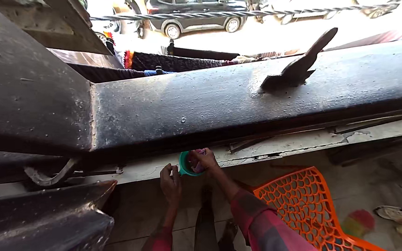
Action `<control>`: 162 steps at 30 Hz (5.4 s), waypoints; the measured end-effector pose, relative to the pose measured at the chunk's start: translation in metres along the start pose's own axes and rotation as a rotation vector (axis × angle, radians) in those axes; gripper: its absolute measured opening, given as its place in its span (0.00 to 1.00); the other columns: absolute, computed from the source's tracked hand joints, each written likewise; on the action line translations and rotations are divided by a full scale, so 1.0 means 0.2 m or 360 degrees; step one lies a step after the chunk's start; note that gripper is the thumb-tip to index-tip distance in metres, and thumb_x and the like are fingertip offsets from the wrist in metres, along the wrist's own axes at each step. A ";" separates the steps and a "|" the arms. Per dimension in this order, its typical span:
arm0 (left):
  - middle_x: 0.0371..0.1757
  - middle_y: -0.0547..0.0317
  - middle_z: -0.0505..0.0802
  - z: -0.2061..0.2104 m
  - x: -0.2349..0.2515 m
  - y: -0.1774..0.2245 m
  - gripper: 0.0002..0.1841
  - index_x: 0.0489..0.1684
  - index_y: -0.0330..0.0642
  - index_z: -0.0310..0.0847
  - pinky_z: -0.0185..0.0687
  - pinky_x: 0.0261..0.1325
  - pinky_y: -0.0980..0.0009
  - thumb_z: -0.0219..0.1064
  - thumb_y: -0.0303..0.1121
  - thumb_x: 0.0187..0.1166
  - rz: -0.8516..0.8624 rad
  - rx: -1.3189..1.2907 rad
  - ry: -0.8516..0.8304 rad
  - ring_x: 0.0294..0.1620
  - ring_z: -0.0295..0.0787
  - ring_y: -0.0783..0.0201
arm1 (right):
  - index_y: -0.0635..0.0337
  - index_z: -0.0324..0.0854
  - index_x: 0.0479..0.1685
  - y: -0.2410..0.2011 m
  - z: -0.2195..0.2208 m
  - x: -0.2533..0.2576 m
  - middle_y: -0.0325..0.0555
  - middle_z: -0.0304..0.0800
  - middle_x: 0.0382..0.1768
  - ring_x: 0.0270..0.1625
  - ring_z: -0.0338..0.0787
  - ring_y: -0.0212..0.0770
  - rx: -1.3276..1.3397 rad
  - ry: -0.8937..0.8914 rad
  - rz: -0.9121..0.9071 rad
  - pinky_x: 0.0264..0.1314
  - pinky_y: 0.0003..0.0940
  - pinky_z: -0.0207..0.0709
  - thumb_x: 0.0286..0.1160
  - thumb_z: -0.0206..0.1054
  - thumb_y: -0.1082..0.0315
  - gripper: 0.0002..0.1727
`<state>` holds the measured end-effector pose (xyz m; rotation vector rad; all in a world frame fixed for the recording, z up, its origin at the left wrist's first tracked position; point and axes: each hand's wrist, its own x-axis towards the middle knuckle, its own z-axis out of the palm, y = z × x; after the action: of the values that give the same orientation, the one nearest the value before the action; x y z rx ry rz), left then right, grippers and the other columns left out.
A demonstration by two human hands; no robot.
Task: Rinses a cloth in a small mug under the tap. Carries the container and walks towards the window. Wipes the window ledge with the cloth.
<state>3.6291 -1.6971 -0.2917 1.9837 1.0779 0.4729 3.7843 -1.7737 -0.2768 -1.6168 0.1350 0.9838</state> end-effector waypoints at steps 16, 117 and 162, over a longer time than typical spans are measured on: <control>0.75 0.55 0.84 0.26 0.03 0.27 0.25 0.83 0.56 0.70 0.79 0.70 0.54 0.56 0.51 0.90 -0.0368 -0.0980 -0.0402 0.69 0.82 0.61 | 0.61 0.86 0.45 -0.02 0.13 -0.07 0.50 0.89 0.39 0.42 0.86 0.42 0.0363 0.0300 0.0127 0.49 0.46 0.79 0.83 0.68 0.54 0.16; 0.54 0.52 0.95 -0.51 -1.11 1.22 0.18 0.56 0.33 0.86 0.89 0.65 0.63 0.79 0.29 0.69 0.0268 -0.0835 -0.0698 0.56 0.93 0.64 | 0.72 0.67 0.79 0.06 -0.78 -1.80 0.54 0.90 0.63 0.61 0.93 0.40 -0.0239 0.0058 -0.1103 0.68 0.41 0.87 0.65 0.74 0.73 0.37; 0.55 0.54 0.91 -0.71 -0.50 1.86 0.20 0.60 0.31 0.79 0.94 0.49 0.71 0.68 0.40 0.84 0.0929 -0.1145 -0.0828 0.48 0.93 0.69 | 0.43 0.93 0.55 -0.87 -1.01 -1.85 0.35 0.98 0.51 0.55 0.94 0.29 0.1095 -0.0662 -0.1128 0.61 0.32 0.88 0.75 0.67 0.47 0.18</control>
<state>3.6757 -1.8253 0.0952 1.5851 -0.0346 0.5089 3.7516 -2.0433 0.0891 -0.7088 -0.3360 0.5911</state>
